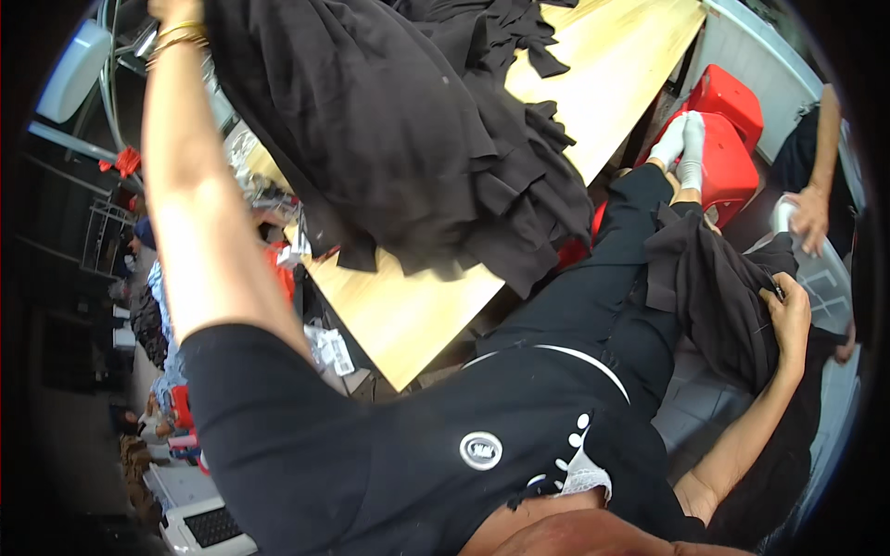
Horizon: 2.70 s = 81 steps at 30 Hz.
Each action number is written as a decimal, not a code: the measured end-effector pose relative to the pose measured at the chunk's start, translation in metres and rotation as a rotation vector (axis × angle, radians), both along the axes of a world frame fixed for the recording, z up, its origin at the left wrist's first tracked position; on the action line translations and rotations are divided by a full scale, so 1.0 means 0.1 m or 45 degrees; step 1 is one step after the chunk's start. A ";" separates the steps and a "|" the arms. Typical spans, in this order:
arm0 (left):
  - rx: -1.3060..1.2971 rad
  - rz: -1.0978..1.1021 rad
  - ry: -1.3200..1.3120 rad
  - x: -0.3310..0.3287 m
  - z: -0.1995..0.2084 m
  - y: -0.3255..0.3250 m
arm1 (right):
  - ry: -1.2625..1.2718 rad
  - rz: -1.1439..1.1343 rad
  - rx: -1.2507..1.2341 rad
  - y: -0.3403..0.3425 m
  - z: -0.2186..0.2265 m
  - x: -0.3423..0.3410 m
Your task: Inspecting black garments for quality and trimming loose threads with thread nippers.
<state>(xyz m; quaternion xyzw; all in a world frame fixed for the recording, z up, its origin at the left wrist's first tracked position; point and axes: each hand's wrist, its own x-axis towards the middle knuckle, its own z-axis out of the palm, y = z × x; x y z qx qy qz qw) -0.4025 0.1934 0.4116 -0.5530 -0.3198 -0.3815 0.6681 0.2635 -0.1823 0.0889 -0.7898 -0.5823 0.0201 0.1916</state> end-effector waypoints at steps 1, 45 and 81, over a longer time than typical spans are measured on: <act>-0.367 0.308 -0.283 -0.18 -0.32 0.19 | 0.022 -0.006 -0.053 0.00 -0.04 -0.05; -1.906 -1.229 -1.866 0.59 -3.42 1.02 | -0.029 0.044 -0.004 -0.26 -0.27 -0.58; -2.864 -1.350 0.154 3.83 -4.80 -2.35 | 0.930 0.041 -0.439 -0.64 -0.74 -1.00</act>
